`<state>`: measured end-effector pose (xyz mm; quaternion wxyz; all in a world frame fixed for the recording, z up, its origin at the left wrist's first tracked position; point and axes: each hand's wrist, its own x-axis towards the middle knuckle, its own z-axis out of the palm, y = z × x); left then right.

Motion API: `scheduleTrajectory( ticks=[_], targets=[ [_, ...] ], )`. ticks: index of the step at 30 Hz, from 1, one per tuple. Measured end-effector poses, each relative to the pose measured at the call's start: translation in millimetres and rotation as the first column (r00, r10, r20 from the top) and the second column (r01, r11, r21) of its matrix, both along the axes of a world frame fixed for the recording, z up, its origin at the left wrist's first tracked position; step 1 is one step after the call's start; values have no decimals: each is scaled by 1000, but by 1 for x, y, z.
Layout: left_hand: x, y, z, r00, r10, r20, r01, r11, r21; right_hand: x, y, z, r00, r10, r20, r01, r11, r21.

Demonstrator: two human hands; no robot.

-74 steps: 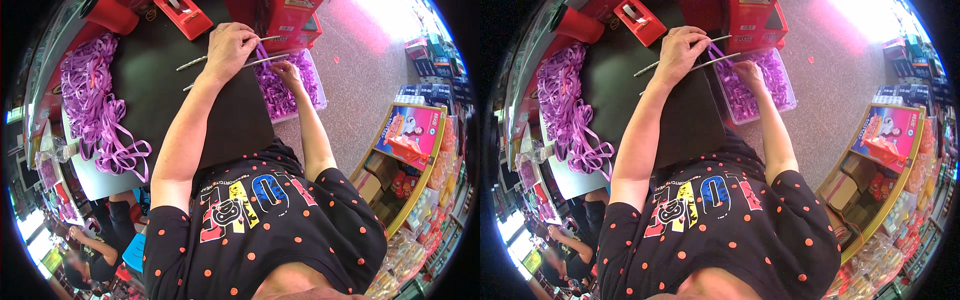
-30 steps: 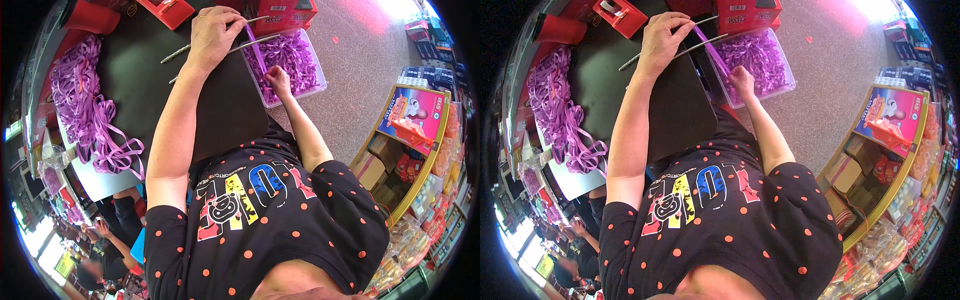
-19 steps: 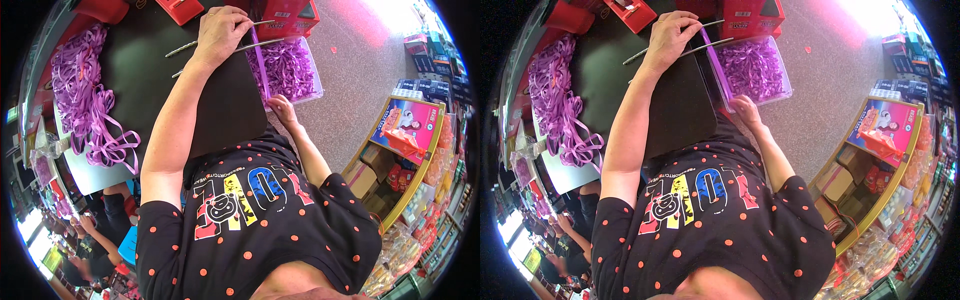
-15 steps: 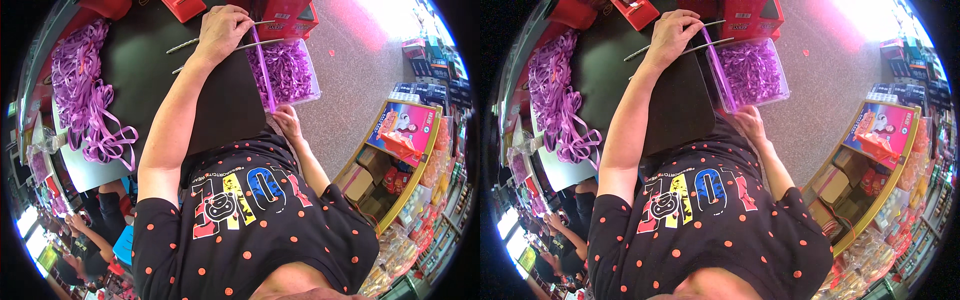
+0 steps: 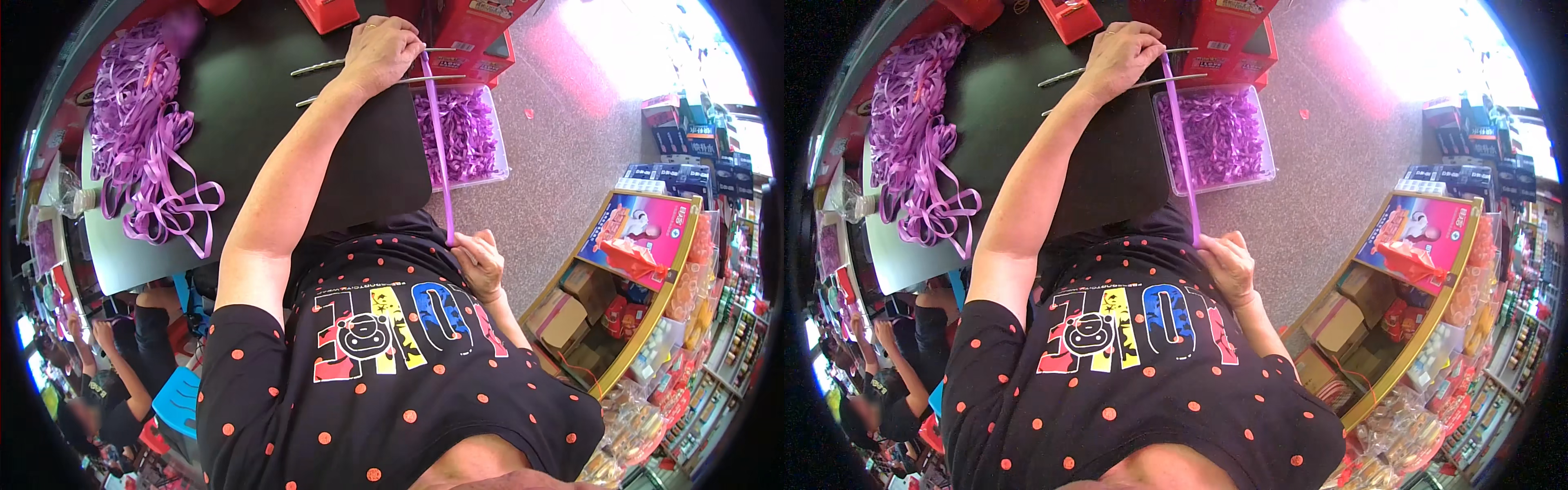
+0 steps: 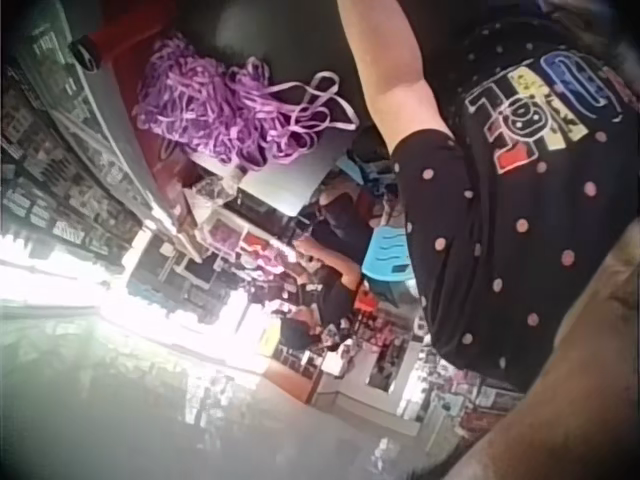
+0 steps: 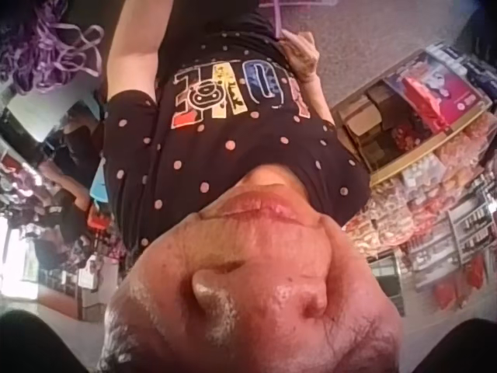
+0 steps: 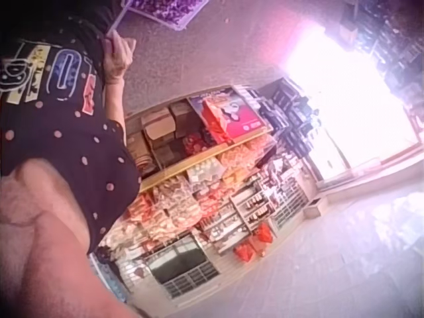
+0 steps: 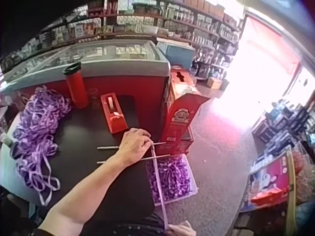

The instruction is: Assembling and packaging purple ribbons into small containers using tape and scissors.

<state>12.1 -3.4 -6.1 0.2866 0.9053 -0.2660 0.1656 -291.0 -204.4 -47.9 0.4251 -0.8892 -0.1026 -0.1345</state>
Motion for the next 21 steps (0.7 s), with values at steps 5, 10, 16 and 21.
scheduleTrajectory(
  ticks=[5, 10, 16, 21],
  targets=[
    [3, 1, -3, 999, 13, -51, -13, 1000, 3, 1, 5, 30, 999, 35, 40, -38, 997, 74],
    [-1, 3, 1, 998, 14, -55, -13, 1000, 23, 25, 2, 97, 948, 160, 276, -234, 936, 262],
    [-3, 0, 7, 995, -9, -95, 9, 1000, 4, 134, -13, 169, 808, 312, 499, -520, 778, 354],
    [-3, 2, 4, 995, -21, -101, 16, 999, -44, 298, 40, 214, 856, 382, 349, -512, 527, 678]
  ],
)
